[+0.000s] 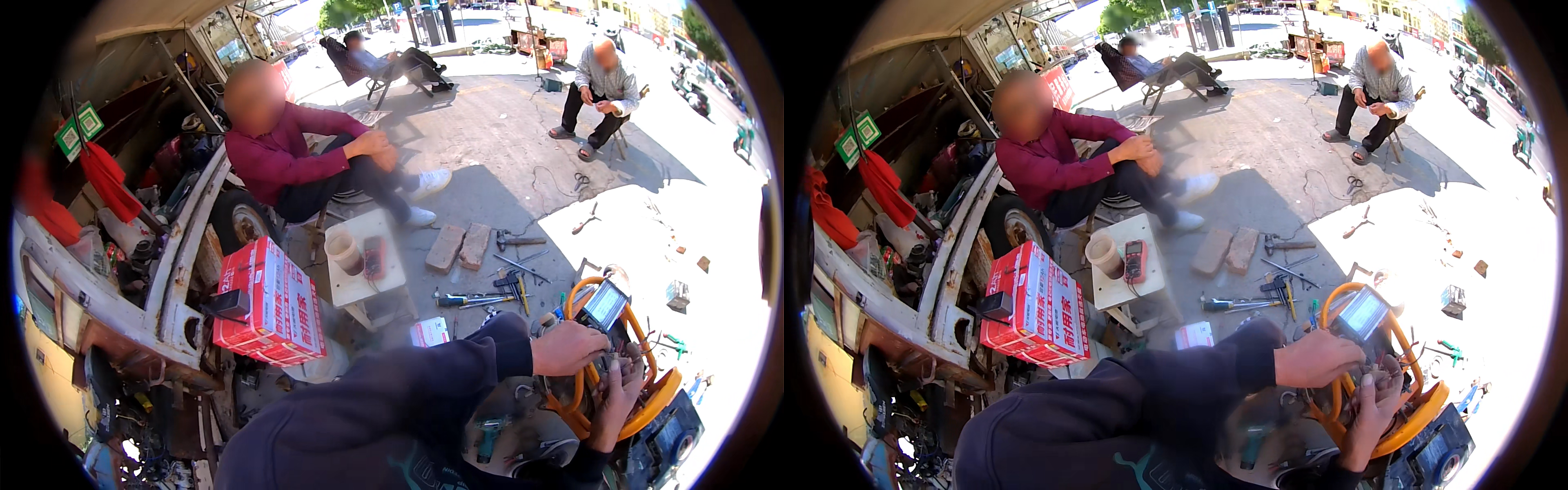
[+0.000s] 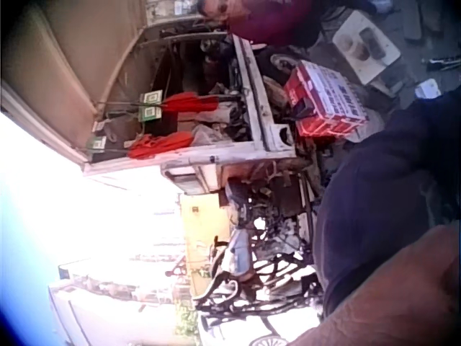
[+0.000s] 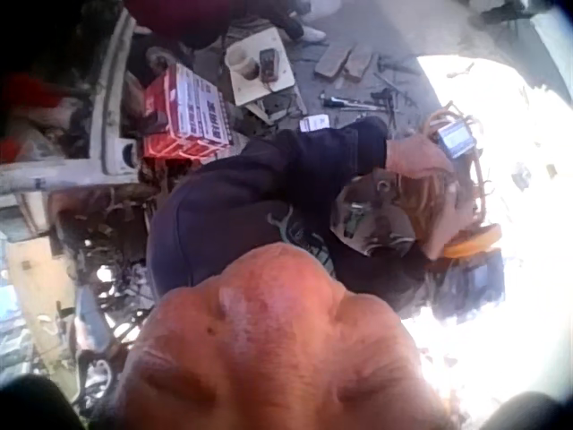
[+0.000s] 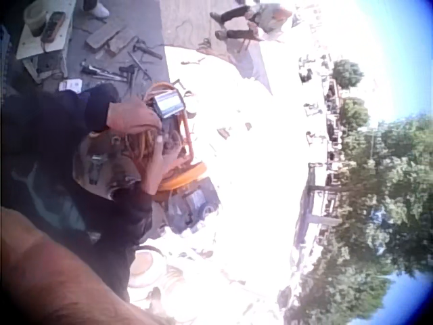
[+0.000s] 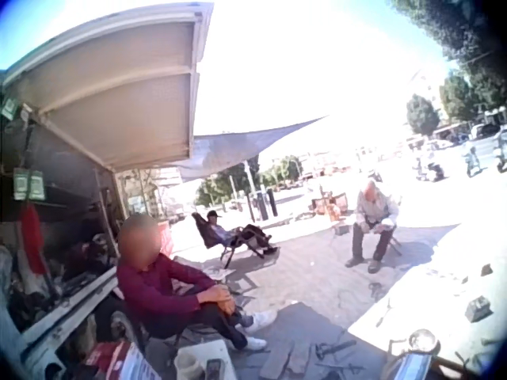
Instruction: The person sits on the ground and repairs an electronic device by stripping wires, twisting them together, and wrapping them with electrical tape. They use pliers and a lighter during the process.
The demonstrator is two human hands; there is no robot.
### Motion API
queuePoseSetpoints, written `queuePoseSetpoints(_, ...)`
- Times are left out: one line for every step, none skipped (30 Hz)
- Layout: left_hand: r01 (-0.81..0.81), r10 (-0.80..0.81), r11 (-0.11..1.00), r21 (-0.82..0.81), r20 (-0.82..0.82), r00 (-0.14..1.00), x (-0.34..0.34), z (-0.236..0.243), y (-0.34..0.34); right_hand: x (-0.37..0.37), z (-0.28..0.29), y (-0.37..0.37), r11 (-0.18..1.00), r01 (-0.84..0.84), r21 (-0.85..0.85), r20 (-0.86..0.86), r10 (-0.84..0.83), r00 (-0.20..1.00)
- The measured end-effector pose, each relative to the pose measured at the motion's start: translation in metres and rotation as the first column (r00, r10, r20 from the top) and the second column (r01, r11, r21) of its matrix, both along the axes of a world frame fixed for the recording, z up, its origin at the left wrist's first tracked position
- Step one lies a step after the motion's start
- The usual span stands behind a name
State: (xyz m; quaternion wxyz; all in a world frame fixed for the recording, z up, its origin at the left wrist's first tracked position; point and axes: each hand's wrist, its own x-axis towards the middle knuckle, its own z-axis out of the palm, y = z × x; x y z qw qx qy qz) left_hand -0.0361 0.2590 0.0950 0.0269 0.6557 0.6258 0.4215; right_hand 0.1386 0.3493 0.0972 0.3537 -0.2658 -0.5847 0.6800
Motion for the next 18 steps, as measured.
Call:
queuePoseSetpoints(-0.007, 0.007, 1.0, 0.001, 0.103, 0.995, 0.006, 0.001, -0.002, 0.0, 0.008, -0.008, 1.0, 0.028, 0.009, -0.033, -0.028, 0.999)
queuePoseSetpoints(-0.01, 0.013, 1.0, -0.021, 0.176, 0.984, 0.003, 0.004, 0.001, -0.005, 0.016, -0.01, 0.996, 0.084, -0.036, -0.09, -0.087, 0.992)
queuePoseSetpoints(-0.02, 0.021, 1.0, -0.006, 0.232, 0.972, 0.005, 0.009, 0.0, -0.007, 0.019, -0.012, 0.993, 0.111, -0.042, -0.131, -0.116, 0.985)
queuePoseSetpoints(-0.049, 0.041, 0.998, 0.029, 0.237, 0.971, 0.003, 0.005, 0.0, -0.007, 0.014, -0.006, 0.997, 0.079, -0.022, -0.133, -0.081, 0.988)
queuePoseSetpoints(-0.056, 0.038, 0.996, 0.066, 0.253, 0.967, 0.005, -0.001, 0.004, -0.004, 0.009, 0.0, 0.998, 0.07, 0.002, -0.123, -0.069, 0.99)
queuePoseSetpoints(-0.079, 0.047, 0.992, 0.1, 0.294, 0.955, 0.008, 0.0, 0.006, -0.005, 0.002, 0.007, 0.998, 0.067, -0.003, -0.129, -0.067, 0.989)
queuePoseSetpoints(-0.081, 0.046, 0.993, 0.089, 0.341, 0.939, 0.007, 0.006, 0.004, -0.009, 0.003, 0.009, 0.997, 0.078, -0.019, -0.054, -0.079, 0.995)
queuePoseSetpoints(-0.136, 0.112, 0.99, 0.035, 0.39, 0.914, 0.007, 0.006, 0.0, -0.016, -0.007, 0.015, 0.997, -0.008, -0.073, -0.122, -0.001, 0.993)
queuePoseSetpoints(-0.202, 0.182, 0.979, 0.009, 0.394, 0.901, 0.004, -0.001, 0.005, -0.022, 0.005, 0.011, 0.995, -0.027, -0.092, -0.114, 0.016, 0.993)
queuePoseSetpoints(-0.231, 0.198, 0.972, 0.034, 0.404, 0.893, 0.007, 0.0, 0.008, -0.021, 0.003, 0.013, 0.998, -0.007, -0.068, -0.126, -0.002, 0.992)
queuePoseSetpoints(-0.273, 0.227, 0.955, 0.12, 0.297, 0.927, 0.003, -0.007, 0.014, -0.023, 0.0, 0.013, 0.992, 0.014, -0.123, -0.076, -0.024, 0.997)
queuePoseSetpoints(-0.239, 0.206, 0.97, 0.047, 0.366, 0.907, 0.001, -0.01, 0.015, -0.024, -0.007, 0.016, 0.991, 0.021, -0.131, -0.06, -0.029, 0.998)
queuePoseSetpoints(-0.207, 0.198, 0.978, -0.026, 0.432, 0.88, 0.0, -0.011, 0.014, -0.023, -0.014, 0.017, 0.99, 0.034, -0.137, -0.027, -0.038, 0.999)
queuePoseSetpoints(-0.177, 0.168, 0.984, -0.024, 0.459, 0.872, 0.004, -0.012, 0.016, -0.017, -0.02, 0.021, 0.985, 0.036, -0.166, -0.052, -0.045, 0.998)
queuePoseSetpoints(-0.154, 0.148, 0.988, -0.028, 0.482, 0.864, 0.007, -0.013, 0.016, -0.013, -0.025, 0.017, 0.97, 0.032, -0.242, -0.082, -0.054, 0.995)
queuePoseSetpoints(-0.148, 0.14, 0.989, -0.02, 0.47, 0.871, 0.008, -0.011, 0.016, -0.011, -0.024, 0.016, 0.949, 0.025, -0.315, -0.112, -0.063, 0.992)
queuePoseSetpoints(-0.146, 0.135, 0.989, -0.012, 0.46, 0.878, 0.01, -0.01, 0.017, -0.01, -0.025, 0.015, 0.923, 0.012, -0.385, -0.142, -0.072, 0.987)
queuePoseSetpoints(-0.168, 0.145, 0.986, 0.013, 0.442, 0.885, 0.014, -0.007, 0.017, -0.008, -0.025, 0.015, 0.927, -0.002, -0.375, -0.175, -0.068, 0.982)
